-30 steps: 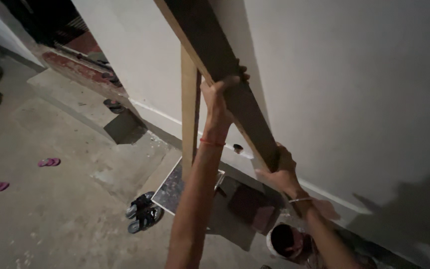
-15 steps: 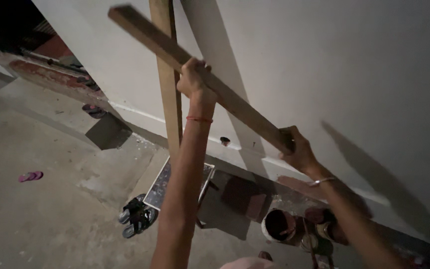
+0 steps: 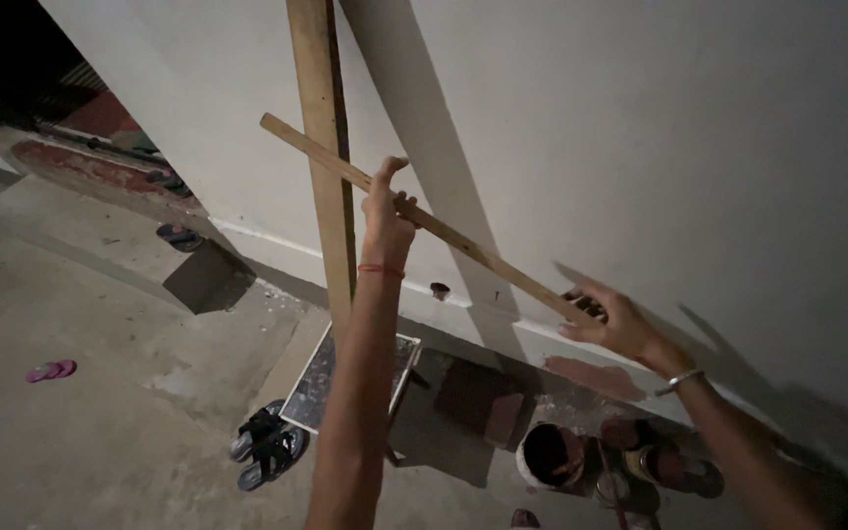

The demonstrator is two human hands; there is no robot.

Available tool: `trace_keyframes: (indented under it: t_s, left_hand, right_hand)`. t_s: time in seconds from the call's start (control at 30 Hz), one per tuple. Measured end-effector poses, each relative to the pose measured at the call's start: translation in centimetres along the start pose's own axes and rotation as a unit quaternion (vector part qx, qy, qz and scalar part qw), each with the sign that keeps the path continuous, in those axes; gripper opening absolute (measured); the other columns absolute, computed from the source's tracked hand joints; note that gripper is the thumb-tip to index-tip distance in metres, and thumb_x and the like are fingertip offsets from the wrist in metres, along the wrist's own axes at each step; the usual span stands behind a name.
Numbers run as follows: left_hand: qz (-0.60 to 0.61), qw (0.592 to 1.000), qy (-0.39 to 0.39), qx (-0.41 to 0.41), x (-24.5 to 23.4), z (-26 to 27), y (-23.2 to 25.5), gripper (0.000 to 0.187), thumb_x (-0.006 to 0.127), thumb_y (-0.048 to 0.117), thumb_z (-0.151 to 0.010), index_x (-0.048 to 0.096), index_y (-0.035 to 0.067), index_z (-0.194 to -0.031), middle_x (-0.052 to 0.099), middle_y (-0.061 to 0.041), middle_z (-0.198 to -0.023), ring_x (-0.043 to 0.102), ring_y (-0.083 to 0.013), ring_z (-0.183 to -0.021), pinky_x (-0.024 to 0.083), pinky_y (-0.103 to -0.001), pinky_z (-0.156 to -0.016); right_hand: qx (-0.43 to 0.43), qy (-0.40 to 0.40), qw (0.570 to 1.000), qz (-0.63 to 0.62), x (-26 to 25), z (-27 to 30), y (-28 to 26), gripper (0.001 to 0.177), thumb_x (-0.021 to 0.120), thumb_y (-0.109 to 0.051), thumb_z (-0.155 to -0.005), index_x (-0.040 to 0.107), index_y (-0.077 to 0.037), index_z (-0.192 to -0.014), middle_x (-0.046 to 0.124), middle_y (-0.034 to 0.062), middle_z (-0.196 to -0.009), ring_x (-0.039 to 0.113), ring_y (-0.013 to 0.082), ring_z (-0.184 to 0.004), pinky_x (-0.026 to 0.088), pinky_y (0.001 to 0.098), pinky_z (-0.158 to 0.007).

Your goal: The person sands a long wooden plank using a sanding block. They hold the plank vertically against a wall and rub the sanding block along its length, then rotate the plank to sand different sides. The person also briefly handles a smaller piece of wood.

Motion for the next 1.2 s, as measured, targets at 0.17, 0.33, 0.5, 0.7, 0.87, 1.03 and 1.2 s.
trace_keyframes:
  t_s: [0.17, 0.33, 0.5, 0.7, 0.87, 1.03, 1.2]
  left_hand:
    - [-0.038, 0.987, -0.151, 0.023, 1.2, 3.1, 0.5, 0.079, 0.078, 0.036, -0.081, 0.044, 0.001, -0.144, 0.045, -0.019, -0.127, 0.05, -0.0389, -0.122, 0.053, -0.061, -0.097]
    - [-0.08, 0.986, -0.146, -0.013, -1.9, 5.3, -2.7, 0.107, 0.073, 0.055, -0.078, 0.024, 0.01, -0.161, 0.016, -0.025, -0.16, 0.024, -0.0442, -0.149, 0.036, -0.066, -0.114]
    - [-0.104, 0.959, -0.241, -0.105, -3.2, 12.1, -12.2, 0.101, 0.071, 0.051, -0.086, 0.024, 0.0, -0.159, 0.028, -0.028, -0.164, 0.034, -0.0431, -0.149, 0.037, -0.06, -0.116]
    - [-0.066, 0.951, -0.238, -0.187, -0.1, 13.1, -19.6, 0.102, 0.082, 0.036, -0.074, 0.026, 0.007, -0.154, 0.043, -0.021, -0.154, 0.04, -0.037, -0.145, 0.042, -0.056, -0.113]
    - [-0.013, 0.947, -0.297, -0.119, 4.0, 15.0, -18.3, 0.093, 0.084, 0.037, -0.082, 0.037, -0.004, -0.151, 0.053, -0.02, -0.146, 0.053, -0.0322, -0.135, 0.049, -0.051, -0.109]
    - [-0.009, 0.966, -0.25, -0.064, 4.8, 16.0, -16.6, 0.078, 0.083, 0.025, -0.08, 0.042, -0.004, -0.14, 0.063, -0.019, -0.118, 0.066, -0.0314, -0.107, 0.055, -0.047, -0.092]
    - [0.037, 0.973, -0.223, -0.039, 4.3, 15.0, -17.3, 0.062, 0.086, 0.019, -0.086, 0.048, -0.01, -0.126, 0.062, -0.014, -0.102, 0.063, -0.0291, -0.096, 0.057, -0.043, -0.079]
  right_hand:
    - [0.094, -0.012, 0.993, -0.065, 1.3, 2.1, 1.7, 0.07, 0.077, -0.046, -0.078, 0.06, -0.008, -0.134, 0.072, 0.0199, -0.117, 0.073, 0.0282, -0.108, 0.057, 0.0475, -0.095]
    - [0.071, -0.027, 0.994, -0.08, 1.5, 2.3, 0.8, 0.058, 0.07, -0.047, -0.081, 0.069, -0.005, -0.121, 0.076, 0.0148, -0.091, 0.074, 0.0254, -0.078, 0.062, 0.0425, -0.076]
    - [0.085, -0.028, 0.988, -0.129, 1.5, 2.6, -0.3, 0.055, 0.07, -0.044, -0.081, 0.067, -0.006, -0.12, 0.075, 0.0113, -0.087, 0.073, 0.0214, -0.075, 0.063, 0.04, -0.074]
    - [0.087, -0.026, 0.99, -0.109, 0.4, 2.6, -2.1, 0.053, 0.068, -0.047, -0.084, 0.069, -0.006, -0.117, 0.075, 0.0104, -0.086, 0.072, 0.0198, -0.074, 0.062, 0.0388, -0.074]
    - [0.048, -0.032, 0.99, -0.131, -0.1, 2.0, -3.4, 0.054, 0.07, -0.049, -0.082, 0.069, -0.007, -0.118, 0.074, 0.0096, -0.087, 0.071, 0.0206, -0.075, 0.06, 0.0384, -0.073]
    - [0.085, -0.057, 0.994, -0.049, -0.2, 1.2, -2.2, 0.058, 0.07, -0.053, -0.082, 0.071, -0.004, -0.114, 0.077, 0.0127, -0.088, 0.075, 0.0208, -0.078, 0.062, 0.0364, -0.075]
    - [0.076, -0.086, 0.992, 0.053, -0.6, 0.0, -2.5, 0.061, 0.069, -0.057, -0.083, 0.066, -0.009, -0.12, 0.076, 0.0108, -0.093, 0.076, 0.0219, -0.083, 0.061, 0.0392, -0.075]
Point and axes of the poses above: each hand's wrist, its own z-axis away from the middle knuckle, its own x-axis out of the palm, y = z × x, the point moved 10 cm from there along -z, towards the middle knuckle
